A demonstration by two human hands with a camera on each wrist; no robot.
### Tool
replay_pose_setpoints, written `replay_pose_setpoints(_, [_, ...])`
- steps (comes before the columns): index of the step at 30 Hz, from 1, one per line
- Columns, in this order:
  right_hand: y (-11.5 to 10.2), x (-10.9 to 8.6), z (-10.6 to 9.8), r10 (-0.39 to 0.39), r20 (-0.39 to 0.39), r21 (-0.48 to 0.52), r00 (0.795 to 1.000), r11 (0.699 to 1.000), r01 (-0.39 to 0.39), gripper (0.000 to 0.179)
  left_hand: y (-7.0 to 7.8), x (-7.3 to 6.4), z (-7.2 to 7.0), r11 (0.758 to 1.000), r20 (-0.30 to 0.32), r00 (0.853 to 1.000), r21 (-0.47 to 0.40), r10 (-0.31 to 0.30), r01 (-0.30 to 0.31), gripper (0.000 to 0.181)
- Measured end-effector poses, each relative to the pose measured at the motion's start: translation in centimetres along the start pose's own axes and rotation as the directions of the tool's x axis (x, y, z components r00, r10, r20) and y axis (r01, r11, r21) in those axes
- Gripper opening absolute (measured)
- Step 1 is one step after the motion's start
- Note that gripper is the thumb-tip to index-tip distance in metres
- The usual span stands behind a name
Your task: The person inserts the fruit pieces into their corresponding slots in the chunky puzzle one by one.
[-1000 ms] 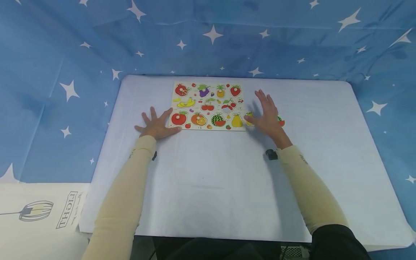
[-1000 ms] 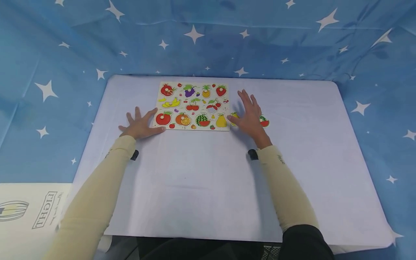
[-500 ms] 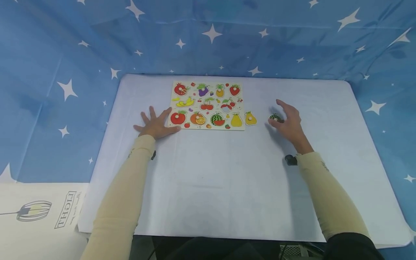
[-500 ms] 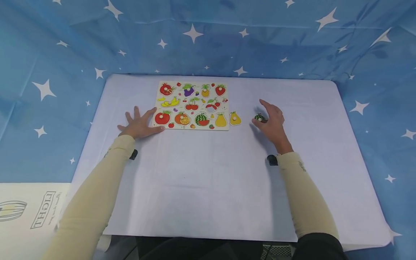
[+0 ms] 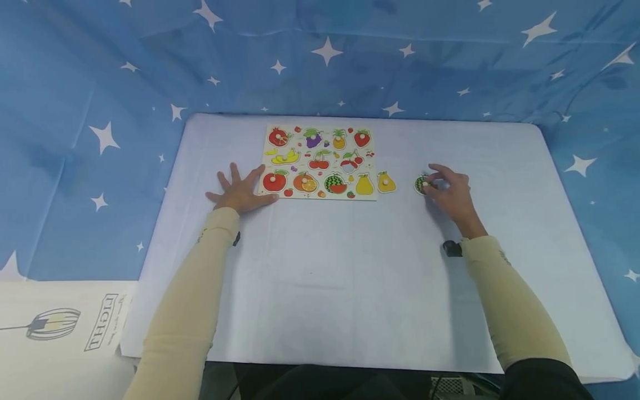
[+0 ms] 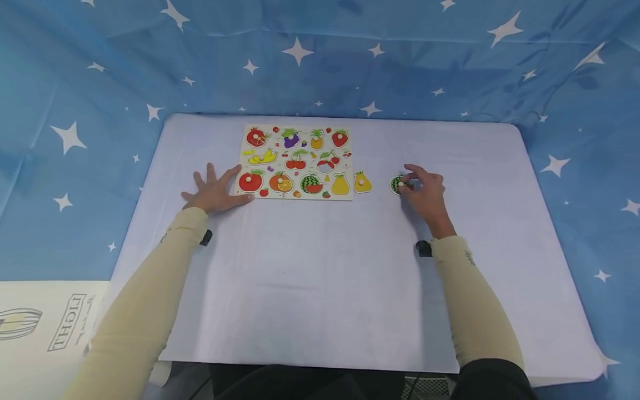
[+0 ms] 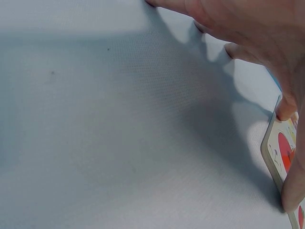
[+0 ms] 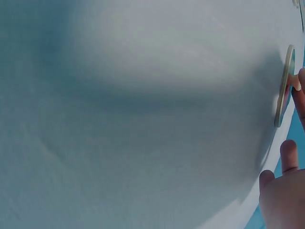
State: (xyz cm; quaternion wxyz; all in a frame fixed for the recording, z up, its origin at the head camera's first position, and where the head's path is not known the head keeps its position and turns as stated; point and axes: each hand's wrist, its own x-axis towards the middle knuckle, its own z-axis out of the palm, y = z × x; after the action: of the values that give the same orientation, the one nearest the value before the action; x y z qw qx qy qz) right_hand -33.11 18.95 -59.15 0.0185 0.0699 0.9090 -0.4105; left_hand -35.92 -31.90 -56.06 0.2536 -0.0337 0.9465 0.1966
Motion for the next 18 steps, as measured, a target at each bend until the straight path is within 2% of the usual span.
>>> replay_pose_setpoints(5, [0.25,0.08,0.07,-0.006,-0.017,0.003,1.000,1.000,0.006,0.052,0.09,0.07,0.10,1.000,0.001,1.000,0.003,0.000,0.000,0.102])
replay_pose_setpoints(14, [0.18,0.55,0.53,-0.088,-0.035,-0.033,0.996,0.996,0.086,0.040,0.20,-0.14,-0.08,1.000,-0.003,1.000,0.002,0.000,0.000,0.102])
replay_pose_setpoints(18, [-0.07,0.51,0.67,-0.079,-0.035,-0.024,0.996,0.997,0.078,0.042,0.05,-0.02,-0.04,1.000,0.001,1.000,0.005,-0.002,0.002,0.103])
